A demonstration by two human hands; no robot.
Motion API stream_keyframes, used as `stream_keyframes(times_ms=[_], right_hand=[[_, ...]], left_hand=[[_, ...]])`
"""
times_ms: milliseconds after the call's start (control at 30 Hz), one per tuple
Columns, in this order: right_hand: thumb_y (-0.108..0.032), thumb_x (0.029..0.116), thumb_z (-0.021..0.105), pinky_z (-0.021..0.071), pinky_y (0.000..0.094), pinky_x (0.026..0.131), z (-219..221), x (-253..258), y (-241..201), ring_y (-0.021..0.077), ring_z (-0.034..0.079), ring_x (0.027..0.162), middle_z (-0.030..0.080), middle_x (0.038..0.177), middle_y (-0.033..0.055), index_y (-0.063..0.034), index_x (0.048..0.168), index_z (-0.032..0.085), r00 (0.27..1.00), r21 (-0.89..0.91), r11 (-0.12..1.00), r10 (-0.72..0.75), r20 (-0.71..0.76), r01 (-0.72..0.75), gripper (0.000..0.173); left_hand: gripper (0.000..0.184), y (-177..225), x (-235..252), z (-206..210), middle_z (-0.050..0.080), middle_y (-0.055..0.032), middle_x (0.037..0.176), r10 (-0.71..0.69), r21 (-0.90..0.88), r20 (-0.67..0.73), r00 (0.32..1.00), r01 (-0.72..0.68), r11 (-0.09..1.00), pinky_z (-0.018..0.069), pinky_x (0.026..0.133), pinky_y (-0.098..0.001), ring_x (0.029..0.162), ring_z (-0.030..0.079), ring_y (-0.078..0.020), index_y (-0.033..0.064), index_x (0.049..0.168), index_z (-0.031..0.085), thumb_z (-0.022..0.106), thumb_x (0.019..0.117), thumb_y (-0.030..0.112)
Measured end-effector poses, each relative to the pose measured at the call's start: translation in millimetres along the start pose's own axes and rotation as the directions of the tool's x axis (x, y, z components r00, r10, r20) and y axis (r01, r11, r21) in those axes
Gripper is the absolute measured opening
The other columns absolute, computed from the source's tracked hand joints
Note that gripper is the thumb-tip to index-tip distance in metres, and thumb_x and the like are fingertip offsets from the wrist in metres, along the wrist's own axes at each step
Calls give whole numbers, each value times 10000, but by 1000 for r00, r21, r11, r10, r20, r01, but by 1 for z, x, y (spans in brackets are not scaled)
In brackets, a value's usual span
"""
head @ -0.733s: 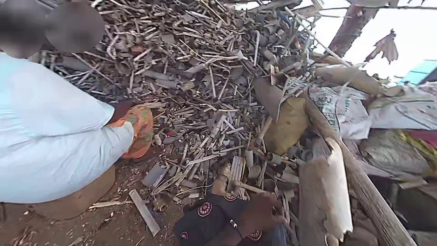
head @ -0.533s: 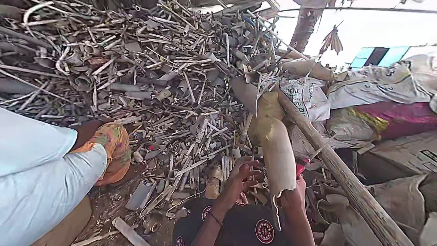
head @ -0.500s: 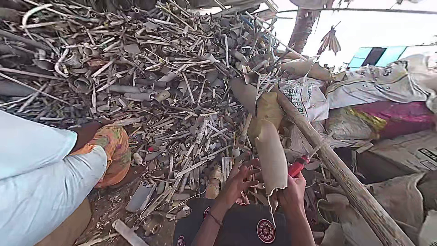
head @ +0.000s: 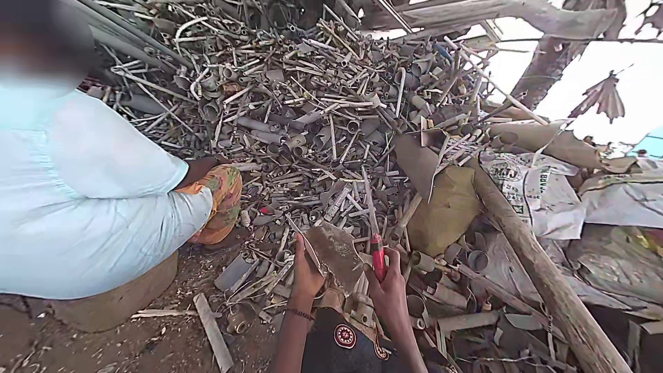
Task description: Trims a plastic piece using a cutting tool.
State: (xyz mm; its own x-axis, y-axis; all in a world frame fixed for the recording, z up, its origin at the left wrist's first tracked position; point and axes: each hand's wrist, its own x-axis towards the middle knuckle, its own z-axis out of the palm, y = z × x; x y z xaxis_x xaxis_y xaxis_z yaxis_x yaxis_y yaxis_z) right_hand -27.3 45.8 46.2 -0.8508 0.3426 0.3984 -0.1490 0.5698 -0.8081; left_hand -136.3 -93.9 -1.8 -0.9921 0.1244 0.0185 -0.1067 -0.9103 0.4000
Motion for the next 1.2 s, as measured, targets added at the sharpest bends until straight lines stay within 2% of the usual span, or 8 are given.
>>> stream_keyframes(times_ms=[133,200,300,400,567,800,967,1200], right_hand=[[-247,968,621,468,286,478,20,-4,18,89,498,507,555,725,11,-23,1322,534,844,137,982,38,535,-131,428],[-298,990,590,486,329,554,30,-8,23,124,537,573,585,762,38,-26,1199,636,728,20,995,56,683,-96,346],[-330,1055,548,530,528,871,41,-9,-2,332,682,945,695,1053,204,-61,1423,556,579,-262,960,157,800,102,456],[-335,1099,430,520,573,922,66,-23,-21,411,672,1071,685,1137,236,-164,1586,372,478,-435,843,253,841,318,520],[-299,1106,391,540,565,875,113,-14,-2,436,678,1059,679,1168,249,-225,1644,261,567,-561,708,273,778,429,558],[-203,1092,410,536,561,882,108,-39,-31,431,662,1103,653,1213,255,-118,1595,339,443,-525,693,319,838,494,516],[-11,1029,446,526,554,876,107,-19,-43,442,635,1139,616,1269,272,-86,1596,325,479,-591,649,371,796,479,584],[-1,1007,474,532,516,813,79,-34,-78,409,665,1062,661,1170,241,-106,1563,405,503,-619,640,389,772,455,571]], left_hand=[[559,27,19,-59,710,-57,1141,191,-31,-90,978,-194,980,597,839,-465,1050,696,-187,162,1346,541,217,1087,537],[526,36,22,-91,717,-10,1099,352,-7,-153,923,-357,934,614,825,-376,1012,702,-119,176,1322,542,216,1095,522],[493,43,24,-117,714,6,1082,427,2,-243,871,-440,898,612,810,-360,992,700,-101,179,1300,547,255,1089,515],[474,41,10,-133,699,-2,1104,441,97,-327,836,-434,896,600,836,-368,1009,687,-107,167,1322,533,273,1094,492],[454,41,0,-142,722,-66,1092,374,116,-290,881,-355,928,620,818,-394,989,717,-166,124,1303,529,260,1106,432],[422,43,5,-152,719,-58,994,276,117,-365,889,-251,961,619,747,-392,893,721,-160,136,1231,569,310,1098,441],[417,40,-4,-155,704,-30,1117,304,234,-265,915,-244,941,605,837,-336,1005,697,-105,126,1339,527,273,1119,374],[493,50,-7,-174,688,9,1197,338,313,-169,926,-275,909,586,883,-297,1064,671,-59,159,1441,467,198,1122,421]])
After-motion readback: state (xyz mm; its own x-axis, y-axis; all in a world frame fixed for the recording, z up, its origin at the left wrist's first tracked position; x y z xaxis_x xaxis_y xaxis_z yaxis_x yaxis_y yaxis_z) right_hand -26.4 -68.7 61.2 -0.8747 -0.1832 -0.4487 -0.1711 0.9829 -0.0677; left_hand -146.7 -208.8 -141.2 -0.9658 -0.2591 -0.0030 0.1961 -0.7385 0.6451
